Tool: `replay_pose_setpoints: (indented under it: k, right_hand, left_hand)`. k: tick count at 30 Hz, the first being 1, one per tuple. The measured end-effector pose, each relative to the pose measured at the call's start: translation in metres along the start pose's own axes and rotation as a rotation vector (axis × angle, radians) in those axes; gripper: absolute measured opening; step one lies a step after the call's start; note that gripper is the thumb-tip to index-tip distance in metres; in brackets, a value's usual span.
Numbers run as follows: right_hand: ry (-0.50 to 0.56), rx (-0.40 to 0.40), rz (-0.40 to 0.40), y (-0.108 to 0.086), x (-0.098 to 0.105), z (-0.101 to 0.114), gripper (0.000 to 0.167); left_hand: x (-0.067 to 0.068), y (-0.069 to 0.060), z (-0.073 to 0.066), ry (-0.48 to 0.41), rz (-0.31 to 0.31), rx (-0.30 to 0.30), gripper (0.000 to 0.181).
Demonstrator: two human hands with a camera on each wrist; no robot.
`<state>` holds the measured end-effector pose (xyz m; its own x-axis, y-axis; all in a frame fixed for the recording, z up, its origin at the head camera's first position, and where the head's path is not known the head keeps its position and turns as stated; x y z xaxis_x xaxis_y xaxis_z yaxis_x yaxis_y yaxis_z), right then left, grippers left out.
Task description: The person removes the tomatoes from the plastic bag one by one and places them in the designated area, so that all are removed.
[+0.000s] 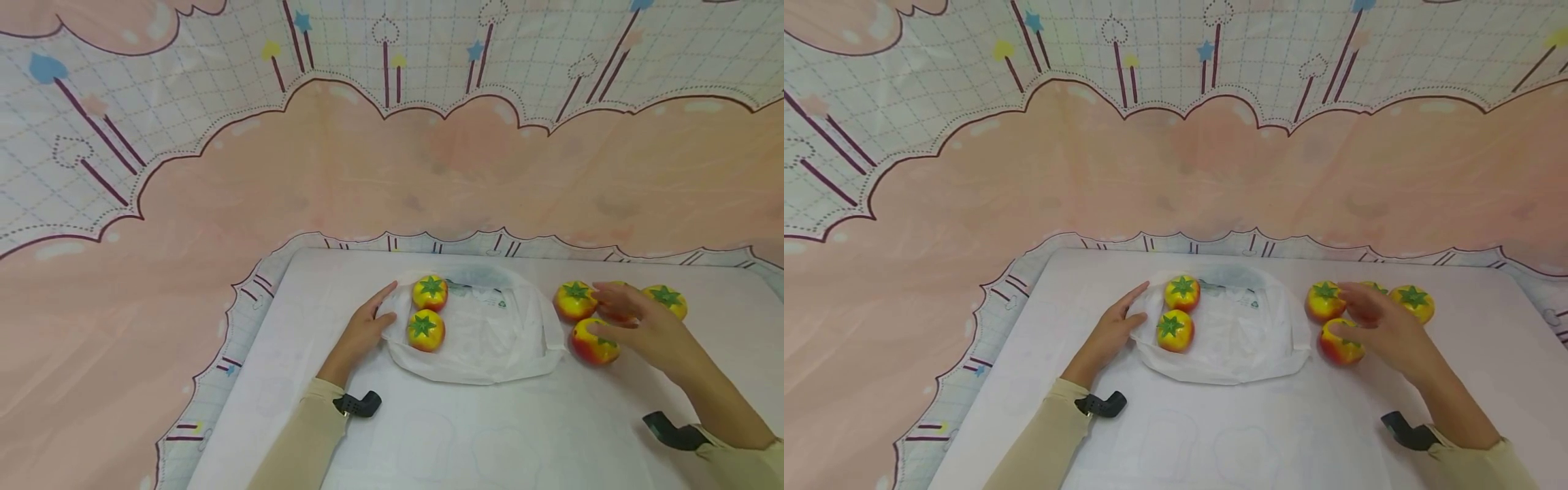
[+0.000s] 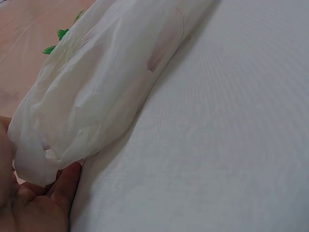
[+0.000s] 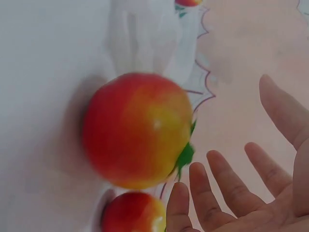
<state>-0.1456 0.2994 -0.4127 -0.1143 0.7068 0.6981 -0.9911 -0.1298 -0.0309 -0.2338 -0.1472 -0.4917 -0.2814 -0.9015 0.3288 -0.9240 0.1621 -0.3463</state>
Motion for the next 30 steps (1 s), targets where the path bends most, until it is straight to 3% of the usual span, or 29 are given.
replay_pose_setpoints:
  k: [12, 21, 30]
  right_hand:
    - [-0.021, 0.092, -0.047, 0.017, -0.013, 0.031, 0.08]
    - [0.091, 0.156, -0.011, 0.028, -0.029, 0.054, 0.075]
    - [0.106, 0.159, 0.018, 0.037, -0.052, 0.065, 0.076]
  left_hand:
    - [-0.001, 0.001, 0.002, -0.007, -0.004, -0.016, 0.058]
    - [0.0, 0.0, 0.001, -0.007, -0.001, -0.019, 0.058]
    - [0.001, 0.001, 0.003, -0.02, 0.012, -0.027, 0.058]
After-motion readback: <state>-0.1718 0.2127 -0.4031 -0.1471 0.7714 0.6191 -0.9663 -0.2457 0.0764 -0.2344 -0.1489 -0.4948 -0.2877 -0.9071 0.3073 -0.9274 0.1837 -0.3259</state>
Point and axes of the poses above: each hand's wrist, its own y-axis towards the middle knuckle, its own x-axis out of the back of the hand, z = x × y, the point moved 4 cm from there along y, towards the middle knuckle, and after that the axes turned 10 degrees about x, right-handed, at the moved point
